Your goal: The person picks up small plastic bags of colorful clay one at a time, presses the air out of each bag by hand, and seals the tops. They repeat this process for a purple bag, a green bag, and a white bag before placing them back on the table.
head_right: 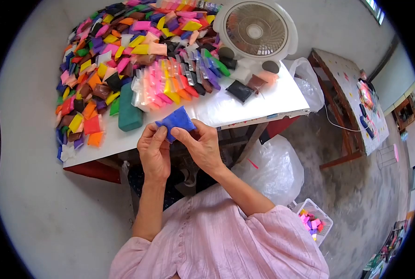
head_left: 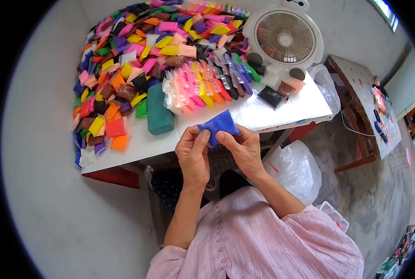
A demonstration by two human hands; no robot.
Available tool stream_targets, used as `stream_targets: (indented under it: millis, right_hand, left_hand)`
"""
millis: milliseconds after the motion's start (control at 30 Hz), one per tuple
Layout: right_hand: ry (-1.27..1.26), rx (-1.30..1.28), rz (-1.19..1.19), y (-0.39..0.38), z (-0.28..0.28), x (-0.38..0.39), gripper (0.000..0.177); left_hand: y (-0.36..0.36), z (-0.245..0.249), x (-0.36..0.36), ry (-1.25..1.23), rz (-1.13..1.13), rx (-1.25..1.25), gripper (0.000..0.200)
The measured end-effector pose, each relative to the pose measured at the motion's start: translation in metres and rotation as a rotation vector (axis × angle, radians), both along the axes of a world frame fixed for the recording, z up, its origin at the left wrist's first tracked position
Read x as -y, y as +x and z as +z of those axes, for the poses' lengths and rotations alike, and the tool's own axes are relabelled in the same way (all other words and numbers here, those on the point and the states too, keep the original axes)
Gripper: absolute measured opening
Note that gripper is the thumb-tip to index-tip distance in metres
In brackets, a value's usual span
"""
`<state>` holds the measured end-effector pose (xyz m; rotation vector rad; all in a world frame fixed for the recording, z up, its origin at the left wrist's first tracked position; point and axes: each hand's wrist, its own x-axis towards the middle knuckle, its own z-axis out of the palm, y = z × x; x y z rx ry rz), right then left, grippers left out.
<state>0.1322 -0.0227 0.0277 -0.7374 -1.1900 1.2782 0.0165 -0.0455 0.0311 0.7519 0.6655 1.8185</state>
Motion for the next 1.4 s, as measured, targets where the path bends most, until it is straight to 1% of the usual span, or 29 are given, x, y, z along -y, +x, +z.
stream_targets:
  millis: [100,200,300,400,500,600,633,700,800,833,867,900,967,1000,1100,1133,1233,1267,1367,1400]
  right_hand:
    - [0.009,0.014,-0.009,0.003,0.005,0.002,0.021]
    - [0.074,0.076,-0.073,0.005,0.004,0.002,0.021]
    - [0.066,-0.012,-0.037,0.005,0.010,0.004,0.022]
    - [-0.041,0.040,0.007,0.011,0.009,0.003,0.021]
    - [0.042,0.011,0.000,0.013,0.007,0.000,0.023]
    - [-0.003,0.150,0.041,0.019,0.007,-0.002,0.014]
    - [0.168,0.249,-0.108,0.017,0.008,-0.002,0.015]
    - [0.515,0.438,-0.408,0.012,0.011,-0.002,0.025]
    - [0.884,0.757,-0.520,0.017,0.014,-0.006,0.046]
    - [1.005,0.864,-0.557,0.018,0.015,-0.007,0.053]
    - [1.040,0.863,-0.595,0.015,0.013,-0.009,0.057]
    - [1.047,0.888,-0.618,0.017,0.010,-0.012,0.056]
    - [1.063,0.935,-0.663,0.022,0.006,-0.015,0.055]
    - [1.043,0.915,-0.655,0.022,0.009,-0.015,0.045]
    - [0.834,0.596,-0.548,0.018,0.006,-0.017,0.028]
    - [0.666,0.470,-0.426,0.017,0.011,-0.012,0.015]
    - [0.419,0.345,-0.189,0.023,0.004,-0.013,0.014]
    - [0.383,0.345,-0.170,0.023,0.004,-0.010,0.014]
    - [0.381,0.339,-0.139,0.024,0.010,-0.005,0.015]
    - [0.341,0.311,-0.119,0.024,0.008,-0.005,0.015]
  left_hand:
    - [0.003,0.000,0.001,0.034,-0.002,0.031,0.004]
    - [0.005,0.000,0.002,0.040,0.002,0.038,0.005]
    - [0.005,-0.003,0.001,0.035,0.013,0.045,0.006]
    - [0.004,-0.004,0.001,0.016,0.014,0.051,0.007]
    - [0.006,-0.004,0.001,0.007,0.010,0.034,0.006]
    - [0.008,0.002,0.002,-0.003,0.026,0.026,0.006]
    - [0.008,0.002,0.001,0.000,0.048,0.030,0.006]
    - [0.006,0.002,-0.002,0.008,0.091,0.037,0.005]
    - [0.005,0.003,-0.002,-0.004,0.145,0.003,0.005]
    - [0.007,0.005,-0.001,-0.018,0.152,-0.042,0.004]
    - [0.011,0.008,0.001,-0.033,0.157,-0.087,0.004]
    - [0.014,0.010,0.003,-0.048,0.163,-0.132,0.005]
    - [0.014,0.011,0.006,-0.029,0.090,-0.162,0.006]
    - [0.014,0.011,0.007,-0.019,0.054,-0.177,0.007]
    - [0.008,0.017,0.006,-0.020,0.164,-0.364,0.016]
    - [0.004,0.020,0.005,-0.009,0.143,-0.400,0.017]
    - [0.004,0.019,-0.001,0.008,-0.008,-0.404,0.019]
    - [0.006,0.015,-0.003,0.038,-0.035,-0.367,0.019]
    - [0.001,0.013,-0.006,0.025,-0.030,-0.411,0.017]
    - [0.003,0.013,-0.006,0.022,-0.029,-0.391,0.016]
